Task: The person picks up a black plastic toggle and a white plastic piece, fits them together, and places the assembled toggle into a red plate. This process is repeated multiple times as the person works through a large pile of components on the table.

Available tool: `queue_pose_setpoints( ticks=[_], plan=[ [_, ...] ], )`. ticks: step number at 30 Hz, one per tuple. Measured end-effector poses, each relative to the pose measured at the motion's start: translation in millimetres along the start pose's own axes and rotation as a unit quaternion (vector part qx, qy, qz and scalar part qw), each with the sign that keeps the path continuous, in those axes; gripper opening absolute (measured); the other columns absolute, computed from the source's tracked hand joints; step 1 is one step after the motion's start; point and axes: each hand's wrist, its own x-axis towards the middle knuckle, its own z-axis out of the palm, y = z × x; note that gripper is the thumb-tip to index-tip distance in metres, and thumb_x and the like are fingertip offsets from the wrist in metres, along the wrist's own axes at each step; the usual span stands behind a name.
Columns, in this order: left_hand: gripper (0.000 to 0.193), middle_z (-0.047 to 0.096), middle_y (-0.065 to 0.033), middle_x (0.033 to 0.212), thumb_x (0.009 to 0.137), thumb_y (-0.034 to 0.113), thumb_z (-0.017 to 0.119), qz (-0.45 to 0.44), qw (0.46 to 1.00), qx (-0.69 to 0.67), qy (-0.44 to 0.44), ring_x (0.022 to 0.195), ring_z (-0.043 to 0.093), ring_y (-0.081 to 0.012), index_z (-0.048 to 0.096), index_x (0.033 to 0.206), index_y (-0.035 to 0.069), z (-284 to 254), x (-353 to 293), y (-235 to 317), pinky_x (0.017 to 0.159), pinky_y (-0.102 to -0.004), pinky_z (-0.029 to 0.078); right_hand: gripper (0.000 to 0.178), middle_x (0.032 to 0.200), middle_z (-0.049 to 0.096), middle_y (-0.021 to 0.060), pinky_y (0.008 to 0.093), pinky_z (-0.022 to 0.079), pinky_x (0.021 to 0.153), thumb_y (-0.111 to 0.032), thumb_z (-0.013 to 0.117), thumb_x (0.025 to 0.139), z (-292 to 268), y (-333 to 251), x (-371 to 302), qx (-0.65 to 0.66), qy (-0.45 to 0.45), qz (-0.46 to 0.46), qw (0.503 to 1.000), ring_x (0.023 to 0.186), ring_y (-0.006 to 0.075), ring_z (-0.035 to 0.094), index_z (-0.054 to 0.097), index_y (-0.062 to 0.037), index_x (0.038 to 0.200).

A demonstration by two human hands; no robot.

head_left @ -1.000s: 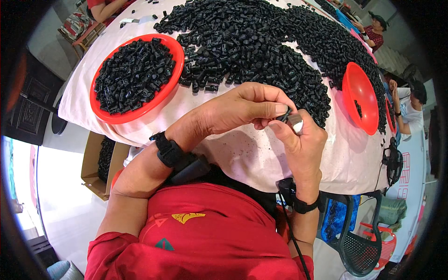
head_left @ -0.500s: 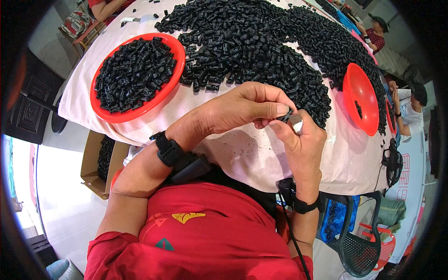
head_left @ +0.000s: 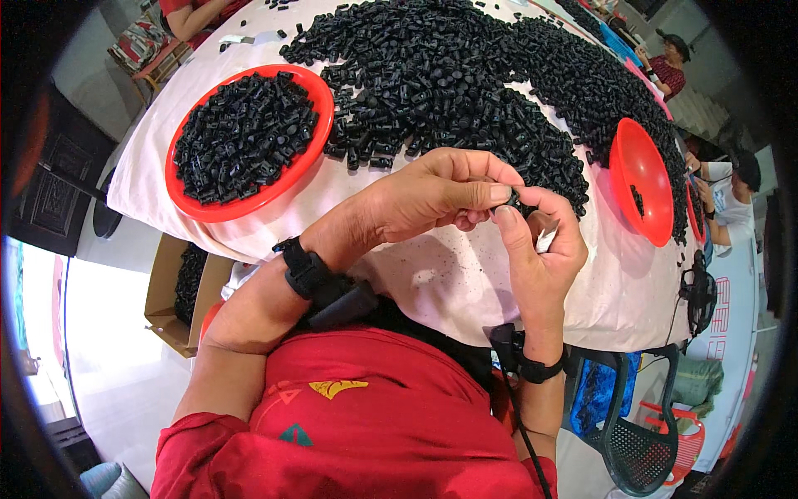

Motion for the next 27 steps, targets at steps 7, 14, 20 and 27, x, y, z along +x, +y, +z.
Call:
queue_pose_setpoints(
  ticks=[7, 14, 20, 27],
  plan=[
    [0.03, 0.059, 0.0038, 0.088, 0.091, 0.023, 0.064, -0.019, 0.999, -0.039, -0.008, 0.074, 0.051, -0.0043, 0.058, 0.115, 0.007, -0.5, -0.3, -3.9, 0.063, -0.0182, 0.039, 0.014, 0.082, 0.064, -0.0002, 0.0187, 0.042, 0.062, -0.009, 0.068, 0.087, -2.8, 2.4, 0.3, 0.118, -0.028, 0.109, 0.987, 0.07, 0.0036, 0.052, 0.064, 0.0, 0.096],
    [0.032, 0.06, 0.0005, 0.088, 0.092, 0.023, 0.064, -0.024, 0.997, -0.066, -0.016, 0.074, 0.052, -0.0042, 0.053, 0.117, 0.006, -3.6, 0.7, -4.8, 0.062, -0.0181, 0.039, 0.017, 0.084, 0.065, 0.0016, 0.0192, 0.043, 0.066, -0.012, 0.059, 0.092, -6.8, -1.5, 4.3, 0.175, -0.106, 0.168, 0.964, 0.073, 0.005, 0.056, 0.065, 0.0005, 0.103],
    [0.03, 0.061, 0.0011, 0.085, 0.091, 0.021, 0.064, -0.052, 0.998, 0.034, -0.003, 0.069, 0.05, -0.0034, 0.055, 0.115, 0.006, -0.6, -2.4, 7.5, 0.062, -0.0174, 0.04, 0.018, 0.085, 0.066, 0.0043, 0.0211, 0.046, 0.071, -0.01, 0.06, 0.091, -5.0, -1.8, 4.7, 0.173, -0.101, 0.133, 0.971, 0.076, 0.0076, 0.059, 0.064, 0.002, 0.103],
    [0.03, 0.062, 0.0, 0.086, 0.089, 0.017, 0.065, -0.046, 0.999, 0.011, -0.004, 0.069, 0.051, -0.0034, 0.057, 0.115, 0.005, 0.5, -2.7, 8.8, 0.062, -0.0166, 0.041, 0.016, 0.085, 0.066, 0.0055, 0.022, 0.046, 0.073, -0.01, 0.06, 0.091, -3.1, 6.5, 3.6, 0.201, -0.09, 0.093, 0.971, 0.077, 0.0087, 0.06, 0.063, 0.0021, 0.102]
  ],
)
